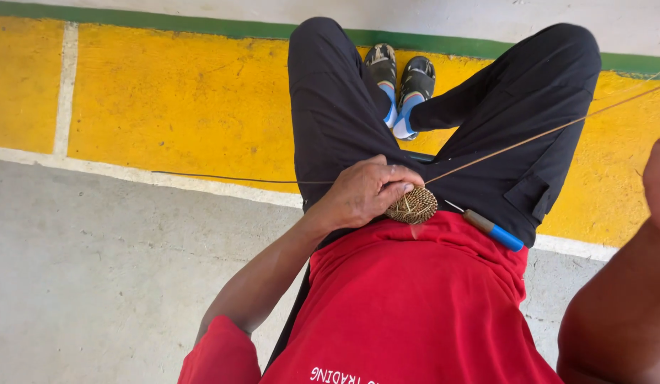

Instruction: The person is weaving thin bamboo strips together to form a circular base or object.

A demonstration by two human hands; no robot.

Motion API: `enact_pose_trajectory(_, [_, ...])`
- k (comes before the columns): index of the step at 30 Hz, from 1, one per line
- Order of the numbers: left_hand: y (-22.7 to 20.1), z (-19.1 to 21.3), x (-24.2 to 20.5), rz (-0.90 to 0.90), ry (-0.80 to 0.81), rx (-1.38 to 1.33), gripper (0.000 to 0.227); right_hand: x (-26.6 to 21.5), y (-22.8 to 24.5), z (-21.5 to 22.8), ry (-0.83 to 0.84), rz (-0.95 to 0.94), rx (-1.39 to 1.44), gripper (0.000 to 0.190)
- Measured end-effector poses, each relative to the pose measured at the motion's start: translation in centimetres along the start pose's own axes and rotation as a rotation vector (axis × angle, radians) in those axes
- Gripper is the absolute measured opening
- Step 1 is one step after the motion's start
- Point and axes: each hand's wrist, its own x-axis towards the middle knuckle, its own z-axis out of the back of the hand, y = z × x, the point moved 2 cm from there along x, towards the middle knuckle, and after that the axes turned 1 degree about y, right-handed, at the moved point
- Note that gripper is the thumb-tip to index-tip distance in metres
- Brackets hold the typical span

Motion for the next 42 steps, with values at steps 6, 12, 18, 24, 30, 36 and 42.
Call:
enact_pose_trajectory(6, [0.0,0.2,0.7,0.039,0.030,-0.052,0.022,4.4,30.8,-24.1,0.074,-0.045,0.096,0.004])
enact_pose_trajectory(12, [0.0,-0.3,0.5,0.023,-0.027,-0.023,0.022,1.3,31.0,-28.5,0.112,-0.082,-0.022,0.012])
enact_pose_trajectory(18, [-0.2,-0.5,0.4,0.033,-0.056,-0.021,0.023,1.4,31.3,-29.1,0.171,0.084,-0.285,0.017])
enact_pose_trajectory(24, [-0.7,-0.5,0.0,0.029,-0.078,-0.013,0.023,1.6,31.5,-29.3,0.159,0.092,-0.378,0.016])
enact_pose_trajectory(30, [-1.0,-0.5,0.0,0.023,-0.085,0.003,0.024,2.3,31.8,-28.8,0.132,0.102,-0.357,0.018])
enact_pose_trajectory(36, [1.2,-0.9,0.9,-0.013,-0.034,-0.114,0.024,3.8,31.1,-28.2,0.238,0.116,-0.297,0.020])
enact_pose_trajectory(42, [-0.3,-0.4,1.2,0.054,0.035,-0.098,0.023,6.7,32.0,-27.4,0.317,0.144,-0.288,0.015])
